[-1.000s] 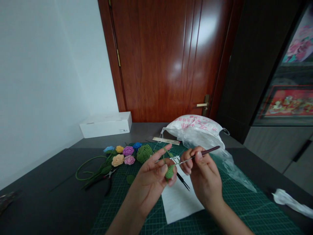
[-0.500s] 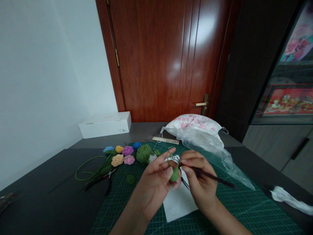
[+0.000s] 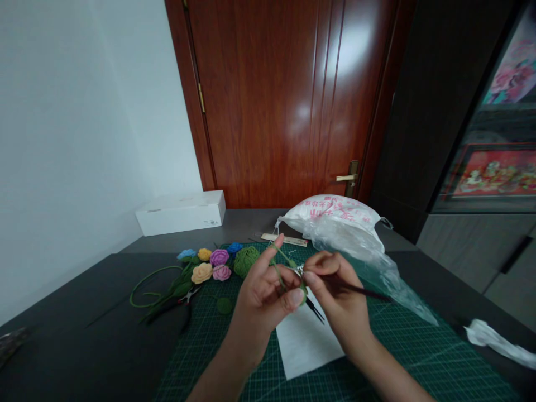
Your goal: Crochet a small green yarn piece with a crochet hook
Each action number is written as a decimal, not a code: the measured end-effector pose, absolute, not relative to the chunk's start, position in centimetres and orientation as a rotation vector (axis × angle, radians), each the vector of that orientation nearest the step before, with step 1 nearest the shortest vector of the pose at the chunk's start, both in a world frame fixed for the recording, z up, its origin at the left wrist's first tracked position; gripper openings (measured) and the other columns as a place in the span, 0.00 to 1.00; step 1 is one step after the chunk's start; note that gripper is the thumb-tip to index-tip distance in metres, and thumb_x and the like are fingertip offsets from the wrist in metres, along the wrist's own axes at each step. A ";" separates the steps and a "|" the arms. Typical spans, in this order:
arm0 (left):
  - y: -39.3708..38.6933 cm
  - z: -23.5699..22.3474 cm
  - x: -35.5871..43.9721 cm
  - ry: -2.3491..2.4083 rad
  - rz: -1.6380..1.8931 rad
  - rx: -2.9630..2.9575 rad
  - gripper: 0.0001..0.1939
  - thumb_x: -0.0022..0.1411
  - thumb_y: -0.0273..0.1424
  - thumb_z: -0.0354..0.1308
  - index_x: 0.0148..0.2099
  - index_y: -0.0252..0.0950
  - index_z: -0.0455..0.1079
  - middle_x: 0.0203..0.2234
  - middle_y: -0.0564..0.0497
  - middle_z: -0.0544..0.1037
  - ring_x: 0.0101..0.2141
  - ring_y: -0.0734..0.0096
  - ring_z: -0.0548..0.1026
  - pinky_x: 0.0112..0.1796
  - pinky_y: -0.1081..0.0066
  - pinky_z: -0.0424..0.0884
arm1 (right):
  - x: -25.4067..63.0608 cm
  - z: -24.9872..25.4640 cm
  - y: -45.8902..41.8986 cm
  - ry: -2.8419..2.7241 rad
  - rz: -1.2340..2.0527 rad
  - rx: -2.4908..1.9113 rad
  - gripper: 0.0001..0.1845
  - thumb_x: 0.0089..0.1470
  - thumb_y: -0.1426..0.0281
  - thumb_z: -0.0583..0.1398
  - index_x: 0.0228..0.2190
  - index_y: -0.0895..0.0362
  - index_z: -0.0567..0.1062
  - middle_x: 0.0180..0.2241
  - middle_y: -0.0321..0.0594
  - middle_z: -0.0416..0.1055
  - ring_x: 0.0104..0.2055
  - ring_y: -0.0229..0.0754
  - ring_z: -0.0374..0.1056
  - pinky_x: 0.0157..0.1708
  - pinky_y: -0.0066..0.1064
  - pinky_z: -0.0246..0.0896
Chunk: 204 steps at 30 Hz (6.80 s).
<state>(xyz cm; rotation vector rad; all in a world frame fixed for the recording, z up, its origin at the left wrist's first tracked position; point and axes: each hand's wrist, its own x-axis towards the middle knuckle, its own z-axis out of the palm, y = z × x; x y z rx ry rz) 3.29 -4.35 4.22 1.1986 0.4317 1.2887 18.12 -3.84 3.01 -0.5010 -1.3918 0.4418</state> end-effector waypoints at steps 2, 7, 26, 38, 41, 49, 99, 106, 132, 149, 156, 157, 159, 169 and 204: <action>-4.3 3.9 3.4 0.417 1.308 1.214 0.45 0.57 0.25 0.71 0.72 0.38 0.56 0.29 0.53 0.76 0.29 0.73 0.70 0.30 0.71 0.64 | 18.5 2.7 -3.9 -1.526 0.068 -0.593 0.08 0.58 0.78 0.64 0.33 0.52 0.74 0.30 0.36 0.74 0.32 0.41 0.70 0.33 0.33 0.66; -4.5 4.5 3.4 0.294 1.052 0.906 0.37 0.54 0.29 0.73 0.64 0.28 0.66 0.29 0.51 0.74 0.27 0.73 0.69 0.28 0.71 0.63 | 18.7 2.3 -3.9 -1.501 -0.014 -0.438 0.09 0.61 0.78 0.61 0.39 0.52 0.75 0.32 0.38 0.75 0.35 0.43 0.72 0.38 0.37 0.69; -4.5 4.2 3.4 0.391 1.254 1.158 0.42 0.56 0.25 0.72 0.69 0.35 0.62 0.28 0.52 0.75 0.29 0.73 0.69 0.29 0.72 0.64 | 18.8 2.7 -3.7 -1.565 -0.072 -0.584 0.11 0.57 0.81 0.64 0.34 0.51 0.74 0.30 0.35 0.75 0.32 0.41 0.71 0.34 0.35 0.67; -3.9 5.4 2.0 0.171 0.934 0.864 0.31 0.57 0.28 0.70 0.62 0.27 0.72 0.28 0.47 0.74 0.25 0.75 0.68 0.26 0.74 0.58 | 18.2 3.7 -3.8 -1.060 0.881 -0.337 0.13 0.66 0.63 0.58 0.30 0.53 0.66 0.22 0.31 0.60 0.23 0.37 0.57 0.25 0.30 0.57; -4.0 5.3 2.2 0.213 1.009 0.960 0.36 0.55 0.28 0.72 0.65 0.31 0.69 0.28 0.49 0.74 0.25 0.73 0.68 0.25 0.73 0.60 | 18.0 3.8 -3.6 -1.066 1.045 -0.325 0.15 0.65 0.61 0.59 0.29 0.53 0.64 0.23 0.31 0.62 0.22 0.36 0.58 0.24 0.30 0.57; -4.1 3.7 3.6 0.366 1.262 1.210 0.38 0.55 0.26 0.73 0.66 0.37 0.68 0.26 0.54 0.73 0.27 0.73 0.68 0.29 0.72 0.64 | 18.7 2.6 -3.7 -1.525 -0.044 -0.628 0.07 0.59 0.76 0.63 0.33 0.51 0.75 0.30 0.37 0.75 0.32 0.43 0.72 0.33 0.37 0.67; -4.2 3.9 3.6 0.432 1.207 1.248 0.35 0.53 0.27 0.74 0.63 0.36 0.72 0.30 0.52 0.74 0.32 0.72 0.72 0.34 0.72 0.68 | 19.1 2.8 -3.9 -1.578 -0.291 -0.594 0.11 0.58 0.80 0.61 0.39 0.51 0.76 0.30 0.39 0.77 0.32 0.45 0.73 0.34 0.39 0.69; -3.6 4.9 2.4 0.143 0.876 1.006 0.30 0.53 0.30 0.73 0.58 0.30 0.76 0.27 0.50 0.73 0.23 0.76 0.67 0.21 0.75 0.60 | 18.7 3.0 -3.9 -1.250 0.390 -0.392 0.05 0.67 0.69 0.59 0.37 0.51 0.75 0.27 0.35 0.70 0.30 0.40 0.68 0.33 0.35 0.64; -3.8 4.2 3.5 0.391 1.156 1.184 0.27 0.49 0.24 0.74 0.50 0.36 0.68 0.27 0.55 0.75 0.28 0.75 0.68 0.30 0.73 0.62 | 17.9 2.4 -3.0 -1.081 0.760 -0.515 0.08 0.56 0.65 0.70 0.32 0.53 0.76 0.30 0.35 0.79 0.34 0.42 0.77 0.38 0.34 0.71; -4.6 4.3 3.4 0.176 0.903 0.775 0.47 0.48 0.23 0.73 0.68 0.28 0.58 0.30 0.49 0.76 0.27 0.74 0.68 0.29 0.73 0.56 | 18.7 2.5 -4.1 -1.464 -0.179 -0.491 0.14 0.57 0.79 0.64 0.38 0.46 0.78 0.35 0.35 0.81 0.35 0.45 0.73 0.38 0.43 0.65; -4.1 4.2 3.1 0.056 0.887 0.837 0.51 0.51 0.24 0.72 0.71 0.25 0.51 0.27 0.48 0.76 0.26 0.72 0.66 0.27 0.72 0.55 | 17.9 2.8 -3.2 -1.111 0.711 -0.378 0.09 0.60 0.61 0.65 0.32 0.52 0.75 0.31 0.36 0.70 0.34 0.42 0.67 0.37 0.35 0.62; -4.0 4.3 3.0 0.057 0.887 0.827 0.53 0.50 0.24 0.72 0.72 0.25 0.49 0.27 0.48 0.75 0.26 0.72 0.66 0.26 0.72 0.55 | 18.1 2.9 -3.2 -1.083 0.766 -0.382 0.10 0.61 0.59 0.65 0.32 0.52 0.74 0.29 0.35 0.68 0.32 0.41 0.64 0.35 0.34 0.61; -4.0 4.6 2.8 0.067 0.887 0.790 0.54 0.51 0.22 0.72 0.73 0.24 0.47 0.27 0.49 0.75 0.27 0.72 0.67 0.26 0.72 0.55 | 18.5 3.3 -3.3 -1.041 0.844 -0.389 0.12 0.61 0.58 0.64 0.32 0.52 0.72 0.26 0.33 0.65 0.28 0.40 0.60 0.32 0.33 0.58; -3.8 5.3 2.1 0.034 0.875 0.766 0.48 0.54 0.24 0.70 0.72 0.23 0.53 0.25 0.50 0.72 0.25 0.74 0.62 0.25 0.73 0.53 | 18.1 4.0 -3.9 -0.993 1.023 -0.335 0.13 0.62 0.61 0.62 0.29 0.53 0.68 0.22 0.31 0.62 0.25 0.38 0.56 0.29 0.32 0.54; -4.2 4.5 3.3 0.338 1.093 1.145 0.45 0.56 0.25 0.70 0.72 0.33 0.55 0.35 0.44 0.81 0.26 0.74 0.69 0.24 0.75 0.59 | 17.6 4.0 -4.2 -0.892 1.225 -0.337 0.14 0.61 0.62 0.65 0.28 0.54 0.69 0.22 0.31 0.65 0.24 0.36 0.57 0.28 0.29 0.55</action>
